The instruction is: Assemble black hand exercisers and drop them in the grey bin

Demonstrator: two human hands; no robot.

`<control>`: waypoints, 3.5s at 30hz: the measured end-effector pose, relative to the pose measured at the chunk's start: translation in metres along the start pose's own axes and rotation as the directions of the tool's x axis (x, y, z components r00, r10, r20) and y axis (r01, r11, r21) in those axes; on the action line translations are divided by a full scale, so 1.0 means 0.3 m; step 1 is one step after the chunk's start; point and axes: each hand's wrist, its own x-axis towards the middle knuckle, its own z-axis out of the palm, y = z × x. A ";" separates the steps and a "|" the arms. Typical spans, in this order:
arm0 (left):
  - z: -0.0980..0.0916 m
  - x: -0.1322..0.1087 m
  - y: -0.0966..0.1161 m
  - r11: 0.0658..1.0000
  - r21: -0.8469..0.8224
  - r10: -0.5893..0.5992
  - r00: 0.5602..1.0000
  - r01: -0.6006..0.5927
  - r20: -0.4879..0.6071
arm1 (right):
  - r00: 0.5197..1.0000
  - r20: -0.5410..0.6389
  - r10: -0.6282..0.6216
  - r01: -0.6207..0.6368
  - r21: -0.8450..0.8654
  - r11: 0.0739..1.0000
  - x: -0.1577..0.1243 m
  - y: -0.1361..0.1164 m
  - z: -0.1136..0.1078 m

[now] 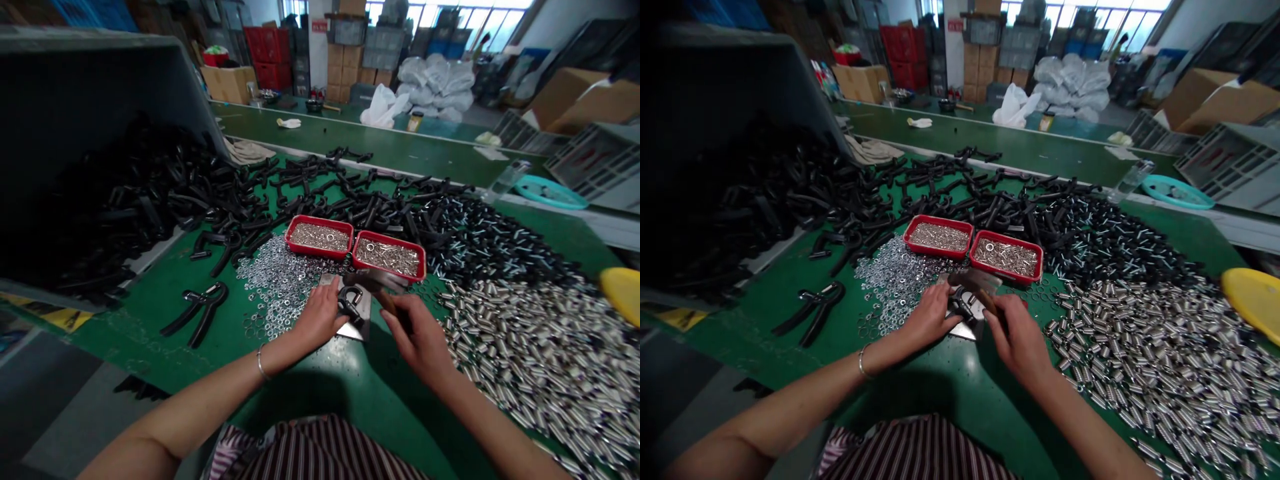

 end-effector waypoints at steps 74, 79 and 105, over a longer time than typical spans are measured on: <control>-0.063 0.042 -0.116 0.975 -0.205 -0.051 0.982 0.088 0.179 | 0.959 0.212 0.189 -0.235 0.213 0.948 -0.030 -0.053 0.142; -0.040 0.072 -0.121 0.991 -0.131 -0.014 0.997 0.023 0.071 | 0.932 0.234 0.277 -0.286 0.008 0.958 -0.232 0.043 0.114; 0.385 0.341 0.471 0.913 -0.033 0.389 0.845 -0.406 0.368 | 0.905 -0.299 0.304 -0.334 -0.053 0.941 -0.226 0.437 -0.062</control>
